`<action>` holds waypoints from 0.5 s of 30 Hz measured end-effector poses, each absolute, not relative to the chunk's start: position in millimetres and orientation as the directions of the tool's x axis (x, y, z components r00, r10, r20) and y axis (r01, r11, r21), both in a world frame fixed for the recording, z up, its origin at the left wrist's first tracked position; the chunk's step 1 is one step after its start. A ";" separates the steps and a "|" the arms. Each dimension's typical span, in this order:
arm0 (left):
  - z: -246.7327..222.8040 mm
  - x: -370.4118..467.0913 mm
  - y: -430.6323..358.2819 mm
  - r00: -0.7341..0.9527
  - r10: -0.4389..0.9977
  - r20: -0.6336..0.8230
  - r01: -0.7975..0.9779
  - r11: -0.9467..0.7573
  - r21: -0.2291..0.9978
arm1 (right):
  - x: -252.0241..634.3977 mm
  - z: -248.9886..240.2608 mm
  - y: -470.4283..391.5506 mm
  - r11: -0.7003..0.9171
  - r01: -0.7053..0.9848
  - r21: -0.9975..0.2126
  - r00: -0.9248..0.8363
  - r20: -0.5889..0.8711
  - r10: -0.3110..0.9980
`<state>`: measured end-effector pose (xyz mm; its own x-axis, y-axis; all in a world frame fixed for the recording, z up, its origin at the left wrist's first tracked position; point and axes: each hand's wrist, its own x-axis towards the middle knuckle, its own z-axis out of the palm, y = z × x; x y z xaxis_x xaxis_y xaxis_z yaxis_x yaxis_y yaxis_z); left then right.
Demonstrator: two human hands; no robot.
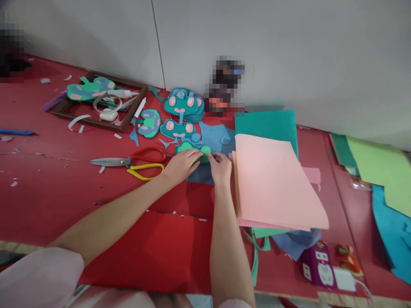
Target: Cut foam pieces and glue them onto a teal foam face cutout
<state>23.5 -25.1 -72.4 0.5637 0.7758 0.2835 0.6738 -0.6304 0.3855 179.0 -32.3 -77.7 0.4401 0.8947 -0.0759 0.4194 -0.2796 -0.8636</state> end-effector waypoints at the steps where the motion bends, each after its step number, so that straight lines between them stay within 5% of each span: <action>1: -72.6 23.5 -25.0 0.564 0.776 0.283 0.675 -0.630 0.385 | 178.1 -77.2 -32.5 -0.269 0.412 -0.871 0.438 -0.070 0.896; 10: -66.7 19.3 -21.5 0.505 0.806 0.310 0.628 -0.589 0.509 | 168.0 -71.3 -39.1 -0.168 0.502 -0.848 0.420 0.069 0.905; 15: -46.8 -7.2 2.3 0.113 0.949 0.295 0.517 -0.310 0.798 | 175.5 -72.9 -35.8 -0.101 0.235 -0.967 0.484 0.026 0.875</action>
